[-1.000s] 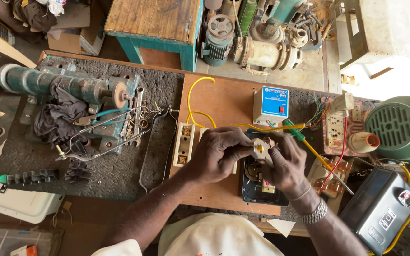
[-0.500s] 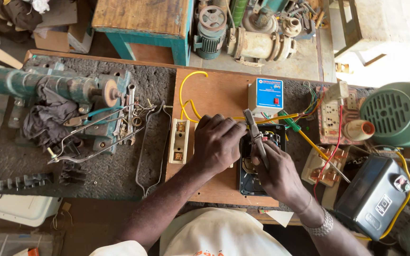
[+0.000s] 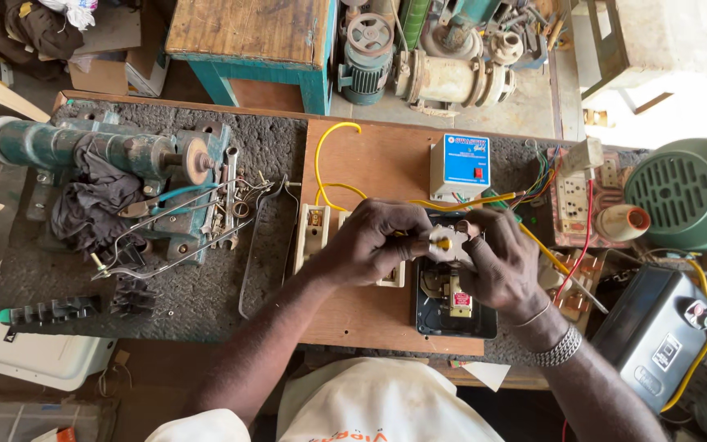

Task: The person strips the insulation from yellow electrical wires using pliers and then connects them to terminals on a contactor and a blue control box. The person uses a screwdriver to tighten the connections.

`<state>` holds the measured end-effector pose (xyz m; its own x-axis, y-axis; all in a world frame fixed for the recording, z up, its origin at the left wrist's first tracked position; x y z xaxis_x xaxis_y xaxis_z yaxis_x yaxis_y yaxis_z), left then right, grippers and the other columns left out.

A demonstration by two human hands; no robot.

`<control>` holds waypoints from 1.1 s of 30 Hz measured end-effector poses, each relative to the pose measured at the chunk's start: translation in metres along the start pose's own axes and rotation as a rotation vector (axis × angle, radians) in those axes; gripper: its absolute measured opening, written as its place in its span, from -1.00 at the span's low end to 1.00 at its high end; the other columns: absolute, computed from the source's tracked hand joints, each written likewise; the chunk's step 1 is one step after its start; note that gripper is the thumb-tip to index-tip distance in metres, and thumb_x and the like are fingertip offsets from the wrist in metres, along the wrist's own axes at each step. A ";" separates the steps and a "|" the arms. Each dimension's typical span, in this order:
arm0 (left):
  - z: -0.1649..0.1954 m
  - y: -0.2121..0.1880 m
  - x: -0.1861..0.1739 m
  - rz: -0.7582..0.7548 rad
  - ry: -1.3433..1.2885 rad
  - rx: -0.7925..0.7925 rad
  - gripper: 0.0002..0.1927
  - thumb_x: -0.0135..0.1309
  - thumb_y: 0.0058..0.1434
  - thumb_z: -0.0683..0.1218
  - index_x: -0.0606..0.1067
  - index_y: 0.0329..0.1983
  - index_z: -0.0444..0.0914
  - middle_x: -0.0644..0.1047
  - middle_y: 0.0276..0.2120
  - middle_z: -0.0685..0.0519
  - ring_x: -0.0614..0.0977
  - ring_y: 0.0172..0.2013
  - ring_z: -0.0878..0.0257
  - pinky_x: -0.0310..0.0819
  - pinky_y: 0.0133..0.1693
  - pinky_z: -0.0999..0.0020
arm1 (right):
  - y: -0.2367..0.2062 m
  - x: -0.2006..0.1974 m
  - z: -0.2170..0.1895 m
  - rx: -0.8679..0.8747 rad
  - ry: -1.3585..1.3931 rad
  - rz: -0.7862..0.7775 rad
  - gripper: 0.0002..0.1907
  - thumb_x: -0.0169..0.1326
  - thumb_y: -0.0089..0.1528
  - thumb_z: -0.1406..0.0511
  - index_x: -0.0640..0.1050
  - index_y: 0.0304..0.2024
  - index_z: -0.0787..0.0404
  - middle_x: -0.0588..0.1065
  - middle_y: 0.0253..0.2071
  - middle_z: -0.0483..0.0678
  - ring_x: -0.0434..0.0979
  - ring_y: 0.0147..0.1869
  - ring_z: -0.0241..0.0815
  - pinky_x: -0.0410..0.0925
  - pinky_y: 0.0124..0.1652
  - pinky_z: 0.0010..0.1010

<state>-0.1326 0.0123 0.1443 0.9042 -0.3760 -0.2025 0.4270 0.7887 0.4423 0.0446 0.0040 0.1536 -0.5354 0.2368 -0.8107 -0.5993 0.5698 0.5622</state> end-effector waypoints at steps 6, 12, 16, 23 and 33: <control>0.008 -0.004 0.006 0.390 0.208 0.011 -0.95 0.12 0.33 -0.13 0.56 -0.22 -0.20 0.56 -0.36 0.07 0.64 -0.31 0.20 0.49 -0.23 0.29 | -0.004 -0.001 -0.012 0.249 0.346 -0.121 -0.66 0.11 0.21 0.38 0.51 0.04 0.36 0.46 0.04 0.24 0.55 -0.02 0.20 0.46 -0.11 -0.13; 0.005 -0.009 0.023 0.389 0.891 0.111 -0.87 0.12 0.14 -0.26 0.54 -0.25 -0.21 0.53 -0.38 0.11 0.53 -0.37 0.19 0.31 -0.31 0.18 | -0.014 0.007 -0.021 0.493 0.620 -0.345 -0.75 0.04 0.26 0.40 0.49 0.00 0.34 0.51 -0.11 0.15 0.57 -0.13 0.21 0.43 -0.13 -0.17; 0.001 -0.015 0.024 0.417 0.845 0.123 -0.88 0.14 0.12 -0.23 0.54 -0.27 -0.22 0.53 -0.41 0.08 0.54 -0.37 0.14 0.30 -0.30 0.15 | -0.031 0.023 -0.013 0.590 0.446 -0.382 -0.86 0.07 0.28 0.40 0.48 -0.12 0.35 0.48 -0.21 0.16 0.52 -0.19 0.21 0.40 -0.17 -0.15; 0.008 -0.010 0.007 0.184 0.186 0.099 -0.95 0.20 0.26 -0.19 0.56 -0.24 -0.25 0.58 -0.39 0.06 0.64 -0.32 0.17 0.47 -0.26 0.27 | -0.013 0.006 -0.009 0.093 0.044 0.001 -0.57 0.18 0.05 0.39 0.46 -0.03 0.41 0.40 0.08 0.34 0.53 0.04 0.35 0.46 -0.01 -0.02; 0.021 -0.018 0.007 0.259 0.152 0.018 -0.87 0.19 0.27 -0.22 0.47 -0.35 -0.27 0.46 -0.48 0.05 0.53 -0.42 0.20 0.38 -0.33 0.29 | -0.015 0.002 -0.009 0.170 0.103 -0.149 -0.70 0.24 0.08 0.34 0.55 -0.16 0.35 0.47 -0.04 0.19 0.55 -0.08 0.17 0.43 -0.18 -0.15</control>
<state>-0.1343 -0.0144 0.1530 0.9742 -0.0858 -0.2086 0.1835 0.8395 0.5115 0.0473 -0.0112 0.1454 -0.5118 0.0636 -0.8567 -0.5718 0.7190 0.3950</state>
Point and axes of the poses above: each hand's wrist, its own y-axis towards the middle knuckle, its own x-axis out of the palm, z = x × y, the point moved 6 cm from there along y, towards the middle knuckle
